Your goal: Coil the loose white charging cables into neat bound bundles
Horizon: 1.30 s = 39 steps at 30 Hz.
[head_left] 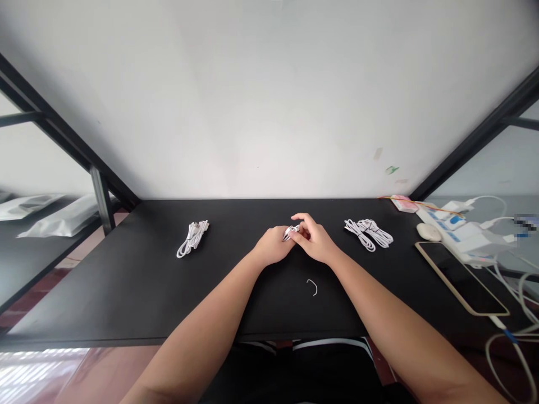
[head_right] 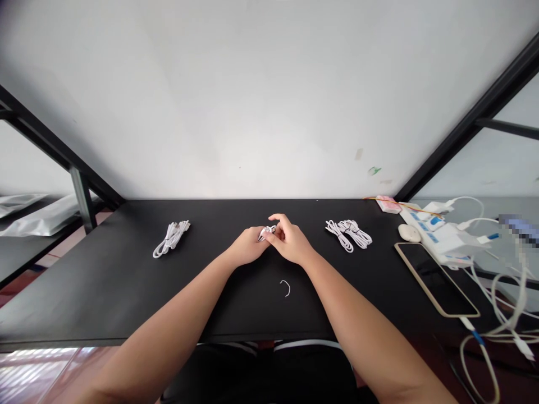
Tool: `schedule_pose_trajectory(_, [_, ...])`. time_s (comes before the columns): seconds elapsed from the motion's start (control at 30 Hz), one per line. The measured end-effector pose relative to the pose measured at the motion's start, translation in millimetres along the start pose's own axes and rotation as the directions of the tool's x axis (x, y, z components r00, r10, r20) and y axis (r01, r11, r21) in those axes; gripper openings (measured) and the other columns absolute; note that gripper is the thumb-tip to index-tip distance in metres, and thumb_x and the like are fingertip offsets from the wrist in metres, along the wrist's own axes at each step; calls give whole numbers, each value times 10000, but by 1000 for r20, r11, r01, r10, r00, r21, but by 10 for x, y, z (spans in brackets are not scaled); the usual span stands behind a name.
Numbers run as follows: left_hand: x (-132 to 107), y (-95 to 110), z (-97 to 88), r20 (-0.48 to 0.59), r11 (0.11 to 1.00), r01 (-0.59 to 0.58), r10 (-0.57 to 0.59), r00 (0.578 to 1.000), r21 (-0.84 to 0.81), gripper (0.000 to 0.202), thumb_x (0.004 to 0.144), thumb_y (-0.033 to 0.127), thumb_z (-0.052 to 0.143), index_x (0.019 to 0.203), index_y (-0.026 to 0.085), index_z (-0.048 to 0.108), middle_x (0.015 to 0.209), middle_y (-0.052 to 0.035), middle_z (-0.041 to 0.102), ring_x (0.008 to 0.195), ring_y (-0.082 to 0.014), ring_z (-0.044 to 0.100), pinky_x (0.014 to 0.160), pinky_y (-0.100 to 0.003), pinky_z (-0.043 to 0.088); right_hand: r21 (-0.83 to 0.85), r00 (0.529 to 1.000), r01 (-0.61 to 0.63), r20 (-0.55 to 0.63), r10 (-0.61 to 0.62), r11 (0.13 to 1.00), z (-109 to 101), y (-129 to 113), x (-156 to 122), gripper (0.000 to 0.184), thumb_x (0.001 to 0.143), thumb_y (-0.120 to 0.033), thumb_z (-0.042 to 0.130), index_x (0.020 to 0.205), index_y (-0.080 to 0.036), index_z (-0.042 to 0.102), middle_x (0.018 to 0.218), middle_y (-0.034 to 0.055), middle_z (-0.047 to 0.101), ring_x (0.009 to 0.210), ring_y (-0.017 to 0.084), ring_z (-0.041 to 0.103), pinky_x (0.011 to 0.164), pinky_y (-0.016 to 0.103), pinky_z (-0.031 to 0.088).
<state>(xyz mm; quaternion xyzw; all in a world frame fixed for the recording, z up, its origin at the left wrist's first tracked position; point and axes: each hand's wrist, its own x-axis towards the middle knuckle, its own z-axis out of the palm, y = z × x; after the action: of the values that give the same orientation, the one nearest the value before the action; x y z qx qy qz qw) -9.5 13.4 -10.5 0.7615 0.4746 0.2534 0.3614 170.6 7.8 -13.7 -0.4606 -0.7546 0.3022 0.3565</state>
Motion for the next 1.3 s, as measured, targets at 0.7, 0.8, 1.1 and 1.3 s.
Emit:
schedule_pose_trajectory(0.7, [-36,49,1,15,999,31,-32,999,32,241,870,415,562,768,197,542,742,16,642,646,-132,548,570,-252,357,-64,995,25,-91,-31,998,-38,49,6,255,982,-445,495,851,-226,507,669,-30,556,576,130,504,587,264,365])
schedule_pose_trajectory(0.8, [-31,38,-2,27,998,30,-32,999,60,290,894,454,536,751,202,530,712,17,619,631,-136,531,563,-260,343,-17,990,9,-137,-11,1000,-46,55,9,253,975,-462,509,884,-226,518,683,-28,571,566,126,487,581,263,363])
schedule_pose_trajectory(1.1, [-62,95,1,182,999,-37,29,983,40,400,975,406,388,671,198,544,645,-10,650,606,-156,583,621,-280,394,-35,997,26,-67,-29,999,-18,1,12,309,980,-487,483,816,-227,507,648,-33,507,569,127,462,577,261,355])
schedule_pose_trajectory(1.3, [-69,89,33,139,999,-48,46,989,10,396,977,513,429,770,203,561,645,10,610,599,-147,544,587,-269,366,-18,992,-20,-127,17,1000,-51,68,34,229,941,-415,515,812,-226,502,633,-33,513,568,134,459,573,264,360])
